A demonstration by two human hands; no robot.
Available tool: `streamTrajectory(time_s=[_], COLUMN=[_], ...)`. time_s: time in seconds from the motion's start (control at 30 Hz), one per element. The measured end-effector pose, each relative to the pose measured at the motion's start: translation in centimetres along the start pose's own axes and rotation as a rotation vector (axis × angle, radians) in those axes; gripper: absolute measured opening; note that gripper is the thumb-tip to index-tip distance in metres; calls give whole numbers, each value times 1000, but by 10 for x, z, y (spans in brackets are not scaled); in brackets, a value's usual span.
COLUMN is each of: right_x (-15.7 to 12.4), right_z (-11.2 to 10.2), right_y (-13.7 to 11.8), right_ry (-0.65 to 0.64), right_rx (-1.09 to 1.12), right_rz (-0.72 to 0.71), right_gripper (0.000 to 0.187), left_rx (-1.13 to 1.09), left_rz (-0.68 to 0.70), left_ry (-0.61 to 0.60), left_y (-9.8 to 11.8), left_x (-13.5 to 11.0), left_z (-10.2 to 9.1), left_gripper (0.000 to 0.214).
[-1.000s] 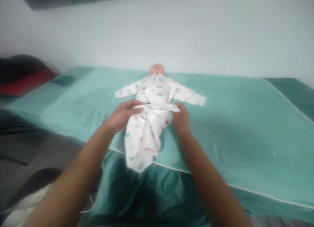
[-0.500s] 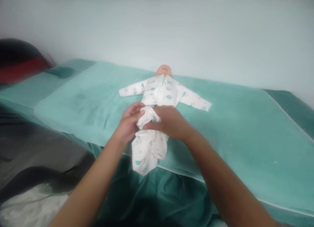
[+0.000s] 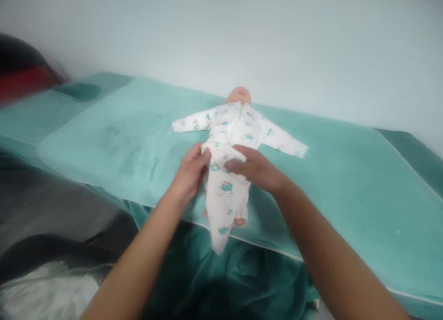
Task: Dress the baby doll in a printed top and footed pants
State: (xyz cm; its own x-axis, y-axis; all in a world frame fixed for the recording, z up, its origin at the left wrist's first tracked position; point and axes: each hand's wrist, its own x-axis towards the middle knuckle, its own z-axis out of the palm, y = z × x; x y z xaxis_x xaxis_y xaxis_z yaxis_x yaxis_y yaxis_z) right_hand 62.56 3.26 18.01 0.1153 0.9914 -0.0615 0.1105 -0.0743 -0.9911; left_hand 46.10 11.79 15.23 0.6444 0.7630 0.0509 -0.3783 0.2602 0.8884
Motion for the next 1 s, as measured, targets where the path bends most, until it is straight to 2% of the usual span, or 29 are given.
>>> streamTrajectory(time_s=[0.07,0.13,0.17,0.23,0.3,0.37,0.4,0.43,0.5,0.57,0.63,0.67,0.7,0.77,0.83,0.9,0.93,1.0], right_x=[-3,-4,-3,0,5,10,12,12,11,7,3,1,1,1,3,5,6,6], right_z=[-1,-3,-3,-2,0,2,3,2,0,-3,-6,-6,-6,-3,0,3,4,6], right_y=[-5,-9,-9,-5,1,6,8,9,10,7,4,3,2,3,5,8,9,12], right_ry=[-195,-298,-275,-103,92,163,165,162,111,-28,-188,-213,-185,-32,129,203,218,225], right_rx=[-155,-233,-231,-148,-4,107,136,142,89,-12,-98,-105,-79,56,208,279,280,240], right_rz=[45,75,67,9,-51,-64,-61,-62,-57,-32,9,21,20,4,-7,-8,-14,-35], right_gripper=[48,47,43,38,37,39,40,40,40,39,36,35,36,40,44,46,46,47], left_rx=[-33,-4,20,91,188,269,269,238,117,31,51,80,107,164,247,317,314,193], left_rz=[25,9,-9,-50,-84,-103,-103,-98,-69,-52,-52,-51,-47,-50,-79,-110,-117,-111], left_ry=[73,97,97,51,-79,-207,-220,-192,-55,54,101,119,129,95,-29,-142,-149,-70], left_y=[-2,-3,-2,1,5,10,11,11,10,9,8,8,8,10,13,15,15,14], left_x=[6,8,8,3,-3,-6,-7,-6,-2,4,8,9,8,5,-1,-7,-9,-10], left_z=[2,3,2,0,-2,-2,-1,1,8,15,21,22,23,21,18,16,17,19], left_gripper=[29,28,28,31,32,31,32,34,34,33,30,28,27,27,32,37,37,36])
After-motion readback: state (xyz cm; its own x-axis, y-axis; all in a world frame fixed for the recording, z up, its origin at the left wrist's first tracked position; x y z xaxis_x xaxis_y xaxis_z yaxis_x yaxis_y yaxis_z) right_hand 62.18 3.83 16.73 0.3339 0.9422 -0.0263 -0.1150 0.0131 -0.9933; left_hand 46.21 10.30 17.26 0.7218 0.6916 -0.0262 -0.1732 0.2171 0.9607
